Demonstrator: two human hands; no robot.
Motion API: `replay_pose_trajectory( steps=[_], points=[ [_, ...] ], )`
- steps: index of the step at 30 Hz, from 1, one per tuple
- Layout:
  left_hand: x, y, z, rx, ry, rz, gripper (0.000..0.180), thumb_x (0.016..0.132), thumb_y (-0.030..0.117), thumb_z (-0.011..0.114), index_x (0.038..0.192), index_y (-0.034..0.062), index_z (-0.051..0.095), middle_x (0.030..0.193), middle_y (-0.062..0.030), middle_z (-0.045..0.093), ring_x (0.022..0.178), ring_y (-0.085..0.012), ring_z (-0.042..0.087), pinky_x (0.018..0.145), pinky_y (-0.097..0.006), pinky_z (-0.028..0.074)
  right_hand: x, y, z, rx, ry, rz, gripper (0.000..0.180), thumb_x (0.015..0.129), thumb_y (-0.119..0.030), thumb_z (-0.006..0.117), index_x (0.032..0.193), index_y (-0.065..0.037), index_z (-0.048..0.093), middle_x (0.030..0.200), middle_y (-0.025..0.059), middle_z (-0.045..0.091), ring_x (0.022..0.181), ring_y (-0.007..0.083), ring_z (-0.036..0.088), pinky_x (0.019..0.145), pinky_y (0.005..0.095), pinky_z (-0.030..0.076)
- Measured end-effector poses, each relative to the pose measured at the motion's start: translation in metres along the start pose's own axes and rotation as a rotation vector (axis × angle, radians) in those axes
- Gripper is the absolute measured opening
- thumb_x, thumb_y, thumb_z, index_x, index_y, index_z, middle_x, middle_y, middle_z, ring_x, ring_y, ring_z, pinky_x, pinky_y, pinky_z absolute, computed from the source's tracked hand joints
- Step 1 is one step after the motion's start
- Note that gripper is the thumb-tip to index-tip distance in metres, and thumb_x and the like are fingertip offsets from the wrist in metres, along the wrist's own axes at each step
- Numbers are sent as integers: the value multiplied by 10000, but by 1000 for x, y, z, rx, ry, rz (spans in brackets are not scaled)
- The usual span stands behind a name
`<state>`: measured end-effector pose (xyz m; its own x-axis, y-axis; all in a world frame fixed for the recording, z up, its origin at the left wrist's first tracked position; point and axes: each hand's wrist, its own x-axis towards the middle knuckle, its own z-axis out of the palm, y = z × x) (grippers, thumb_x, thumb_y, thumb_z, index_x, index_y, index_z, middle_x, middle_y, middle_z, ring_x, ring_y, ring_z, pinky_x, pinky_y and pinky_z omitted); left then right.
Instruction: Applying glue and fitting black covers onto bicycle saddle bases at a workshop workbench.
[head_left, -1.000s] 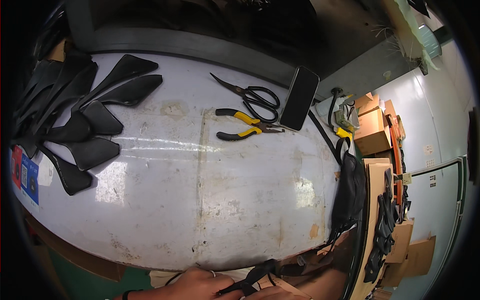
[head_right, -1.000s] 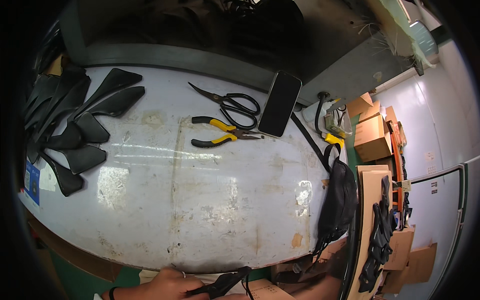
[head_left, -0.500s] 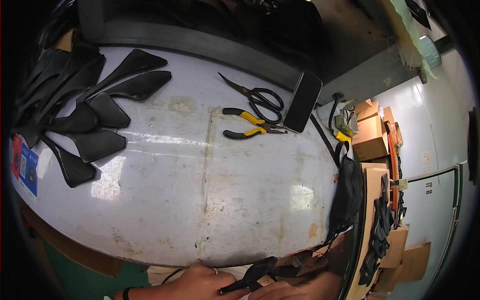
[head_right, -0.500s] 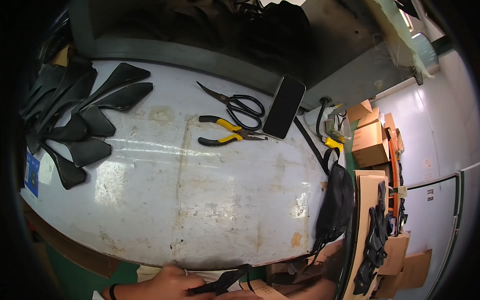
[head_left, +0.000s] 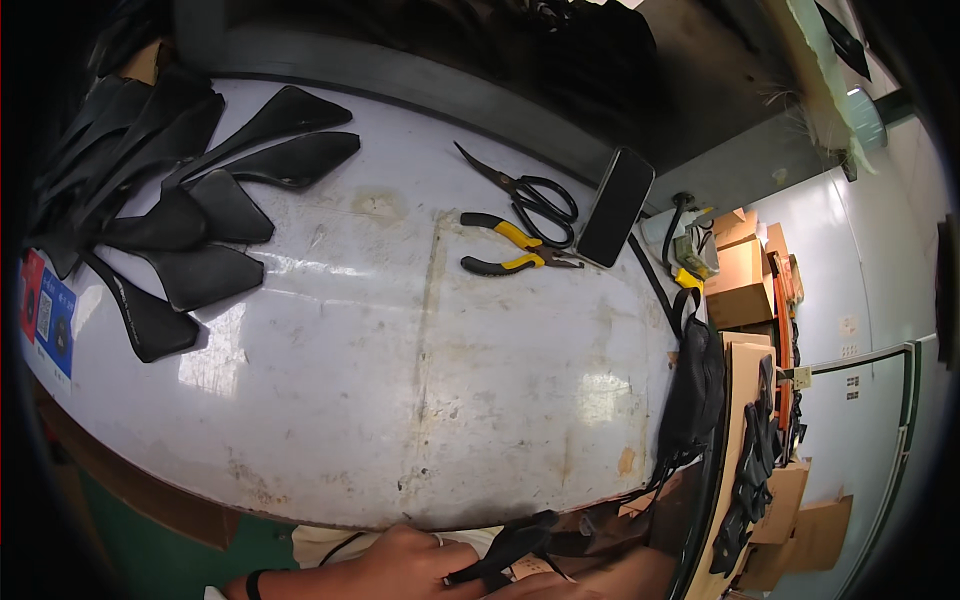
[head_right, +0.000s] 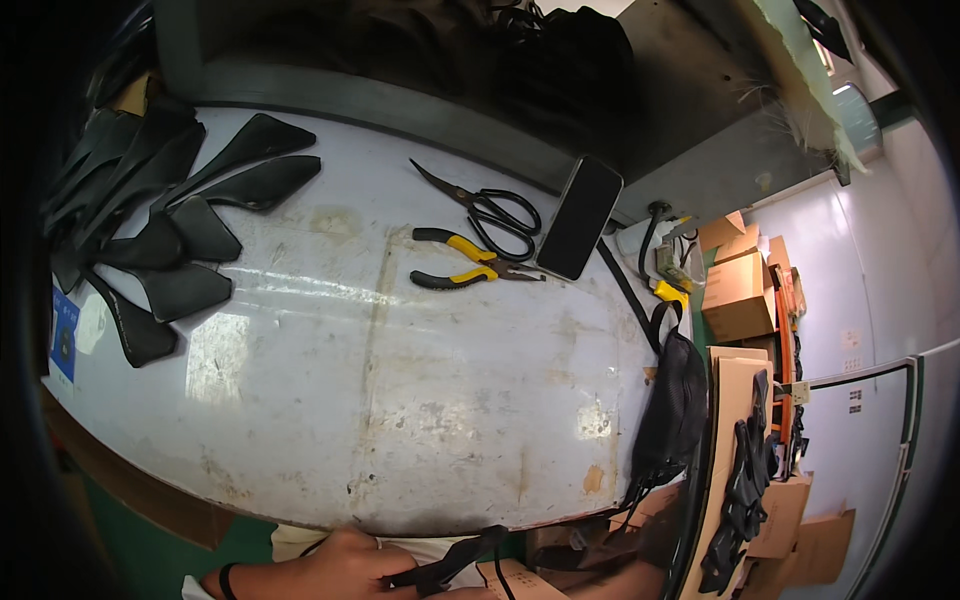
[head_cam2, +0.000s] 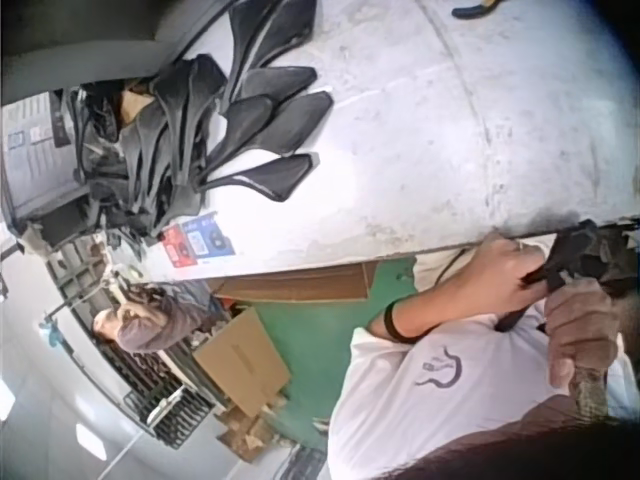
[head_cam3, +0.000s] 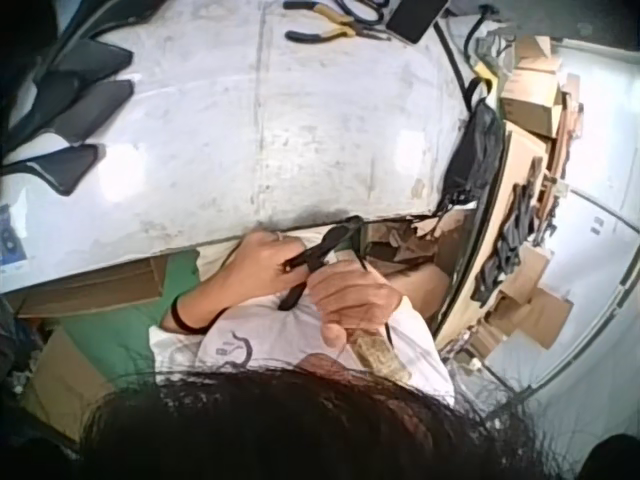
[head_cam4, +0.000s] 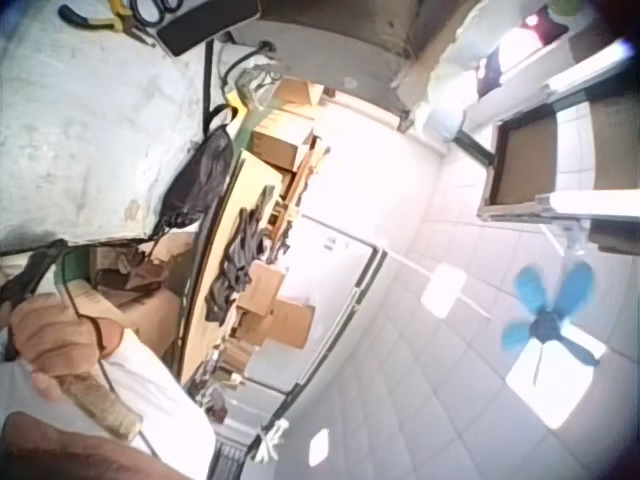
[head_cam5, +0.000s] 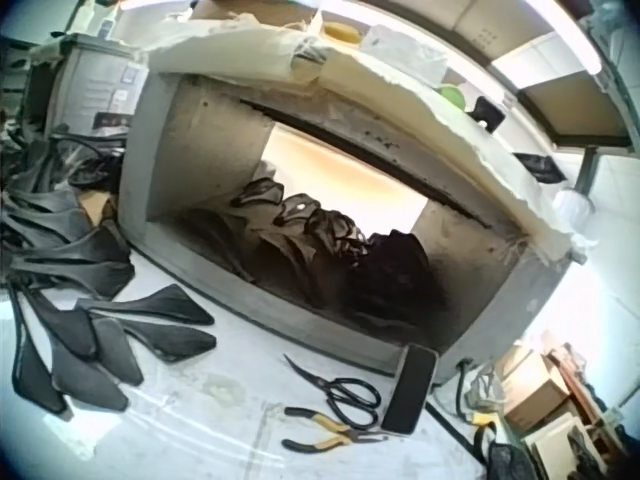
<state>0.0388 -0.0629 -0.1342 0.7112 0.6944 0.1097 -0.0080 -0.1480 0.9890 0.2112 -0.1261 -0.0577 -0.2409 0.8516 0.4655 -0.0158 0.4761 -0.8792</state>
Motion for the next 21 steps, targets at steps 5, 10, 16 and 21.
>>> replay_pose_trajectory(
  steps=[5, 10, 16, 21],
  points=[
    [1, 0, -1, 9, 11, 49, 232, 757, 163, 804, 716, 74, 594, 571, -141, 547, 517, -350, 597, 475, -447, 459, 21, 12, -12, 153, -327, -79, 158, 907, -38, 740, 864, 25, 600, 758, 158, 661, 602, 315, 655, 589, 440, 572],
    [4, -2, 3, -20, 24, 35, 250, 760, 183, 807, 715, 78, 584, 586, -144, 551, 531, -351, 605, 482, -452, 460, 0, 14, 6, 78, 49, -180, 190, 886, -52, 768, 859, 33, 600, 743, 154, 630, 617, 311, 655, 610, 459, 588],
    [-4, -4, 3, 23, 2, 19, 255, 770, 199, 802, 715, 79, 583, 590, -140, 553, 539, -355, 608, 488, -463, 459, 31, 14, -5, 13, -378, -85, 131, 891, -20, 727, 836, 21, 615, 733, 130, 624, 569, 299, 633, 567, 423, 566],
    [4, 2, 2, -43, 39, 32, 258, 776, 204, 798, 712, 81, 581, 591, -135, 553, 535, -352, 602, 492, -461, 459, 21, 23, -4, 289, -145, -233, 228, 889, -79, 796, 836, 30, 603, 713, 162, 629, 577, 313, 641, 574, 450, 572]
  ],
)
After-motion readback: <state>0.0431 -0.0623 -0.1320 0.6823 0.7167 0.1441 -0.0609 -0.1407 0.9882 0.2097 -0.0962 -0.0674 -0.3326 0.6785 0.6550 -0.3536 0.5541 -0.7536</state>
